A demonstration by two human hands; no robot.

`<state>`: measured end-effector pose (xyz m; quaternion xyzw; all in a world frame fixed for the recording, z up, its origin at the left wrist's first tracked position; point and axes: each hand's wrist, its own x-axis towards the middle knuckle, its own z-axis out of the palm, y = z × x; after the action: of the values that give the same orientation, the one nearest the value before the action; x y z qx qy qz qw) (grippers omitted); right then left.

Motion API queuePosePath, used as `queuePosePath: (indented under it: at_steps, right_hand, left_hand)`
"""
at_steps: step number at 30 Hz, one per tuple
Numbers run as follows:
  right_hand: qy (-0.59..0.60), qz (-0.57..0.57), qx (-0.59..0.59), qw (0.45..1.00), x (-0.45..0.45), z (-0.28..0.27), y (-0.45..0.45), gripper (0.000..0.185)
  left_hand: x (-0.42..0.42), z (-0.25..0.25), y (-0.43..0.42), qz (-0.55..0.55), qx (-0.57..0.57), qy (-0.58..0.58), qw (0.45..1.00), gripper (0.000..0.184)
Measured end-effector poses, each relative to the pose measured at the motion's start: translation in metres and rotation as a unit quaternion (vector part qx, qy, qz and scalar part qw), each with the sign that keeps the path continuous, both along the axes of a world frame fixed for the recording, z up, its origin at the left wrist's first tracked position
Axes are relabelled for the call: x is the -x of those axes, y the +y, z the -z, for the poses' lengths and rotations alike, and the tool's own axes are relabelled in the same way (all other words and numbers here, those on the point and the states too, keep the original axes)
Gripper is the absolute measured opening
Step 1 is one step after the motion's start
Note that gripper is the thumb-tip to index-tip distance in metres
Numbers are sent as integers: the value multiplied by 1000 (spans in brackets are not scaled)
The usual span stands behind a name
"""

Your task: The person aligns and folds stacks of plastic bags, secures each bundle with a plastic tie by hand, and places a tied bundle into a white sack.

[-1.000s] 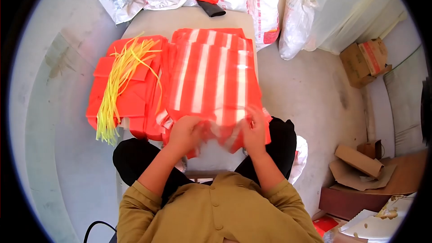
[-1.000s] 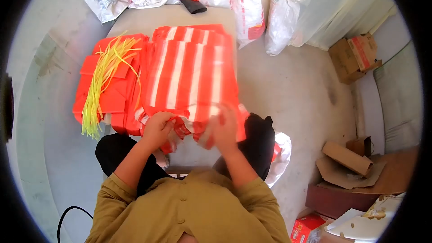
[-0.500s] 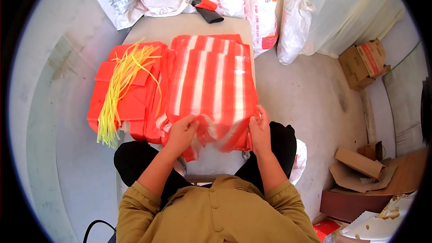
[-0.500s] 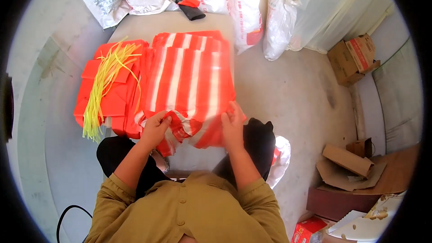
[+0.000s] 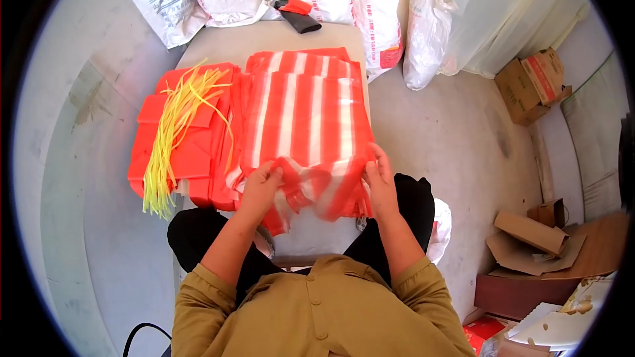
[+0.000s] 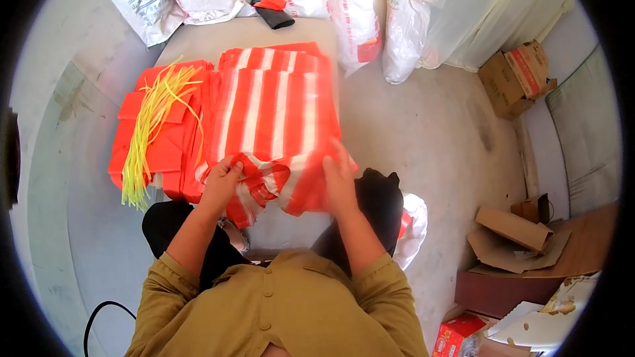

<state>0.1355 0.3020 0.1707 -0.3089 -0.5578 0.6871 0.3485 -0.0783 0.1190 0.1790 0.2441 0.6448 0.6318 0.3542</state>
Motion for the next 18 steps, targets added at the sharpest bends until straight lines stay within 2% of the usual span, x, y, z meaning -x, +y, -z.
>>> queuePosePath:
  at_steps: [2, 5, 8, 12, 18]
  right_hand:
    - [21, -6, 25, 999, 4, -5, -1, 48]
    - [-67, 22, 29, 997, 4, -11, 8, 47]
    - [-38, 35, 77, 996, 8, -8, 18, 49]
    - [-27, 27, 49, 998, 15, -2, 19, 54]
    - [-72, -18, -35, 997, 9, -4, 1, 59]
  left_hand:
    - [4, 4, 0, -2, 11, -12, 1000, 20]
    - [5, 2, 1, -4, 27, -5, 1000, 20]
    - [8, 8, 0, 0, 25, -8, 1000, 20]
    - [6, 3, 2, -5, -6, -75, 997, 19]
    - [10, 12, 0, 5, -21, -69, 997, 19]
